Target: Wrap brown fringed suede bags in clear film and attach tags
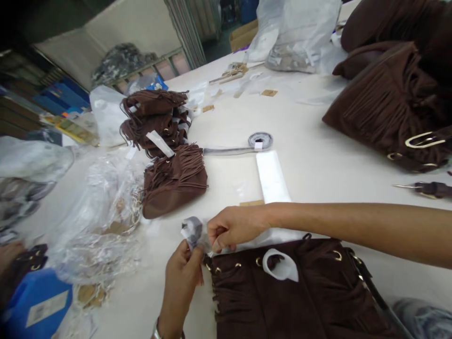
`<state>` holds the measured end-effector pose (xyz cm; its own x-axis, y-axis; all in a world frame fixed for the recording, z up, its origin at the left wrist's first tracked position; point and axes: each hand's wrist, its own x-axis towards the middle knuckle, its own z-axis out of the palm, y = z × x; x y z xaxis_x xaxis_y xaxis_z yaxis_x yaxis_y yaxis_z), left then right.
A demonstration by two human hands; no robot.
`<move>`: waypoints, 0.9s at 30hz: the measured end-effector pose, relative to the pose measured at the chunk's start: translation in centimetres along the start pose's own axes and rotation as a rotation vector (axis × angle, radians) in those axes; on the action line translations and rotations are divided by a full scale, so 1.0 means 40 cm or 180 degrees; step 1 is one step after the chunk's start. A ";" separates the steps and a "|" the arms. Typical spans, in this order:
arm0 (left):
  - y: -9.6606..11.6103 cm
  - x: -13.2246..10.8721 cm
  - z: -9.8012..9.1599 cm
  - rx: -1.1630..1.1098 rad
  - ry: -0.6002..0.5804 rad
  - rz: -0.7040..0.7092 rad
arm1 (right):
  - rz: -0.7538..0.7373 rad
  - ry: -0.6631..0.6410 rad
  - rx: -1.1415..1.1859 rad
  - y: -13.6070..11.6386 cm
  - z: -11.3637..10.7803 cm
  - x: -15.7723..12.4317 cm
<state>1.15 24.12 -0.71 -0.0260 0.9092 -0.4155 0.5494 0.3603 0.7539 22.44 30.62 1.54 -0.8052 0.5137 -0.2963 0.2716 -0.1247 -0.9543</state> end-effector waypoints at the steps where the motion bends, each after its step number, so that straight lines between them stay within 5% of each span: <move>1: -0.004 -0.002 0.001 -0.0188 0.0033 -0.0064 | -0.0007 0.0063 0.0014 0.001 0.005 0.007; 10: -0.008 -0.011 -0.010 -0.0439 0.0187 -0.0039 | -0.0447 0.0403 -0.0867 0.001 0.011 0.032; 15: 0.019 -0.058 -0.041 0.0146 0.1123 0.0326 | -0.0598 0.0514 -0.0804 -0.007 0.008 0.025; 17: 0.038 -0.069 -0.044 0.0122 0.0851 0.0460 | -0.0717 0.0477 -0.0870 -0.017 0.007 0.022; 22: 0.074 -0.053 -0.041 -0.0573 -0.0717 0.0052 | -0.0894 0.0497 -0.1154 -0.046 0.008 0.009; 27: 0.075 -0.031 -0.048 -0.1533 -0.1156 -0.0348 | -0.0766 0.0650 -0.1513 -0.045 0.016 -0.005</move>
<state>1.23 24.49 3.03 0.2719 0.7630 -0.5865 0.1182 0.5783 0.8072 21.77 30.20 3.30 -0.7682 0.6401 -0.0142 0.3387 0.3875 -0.8574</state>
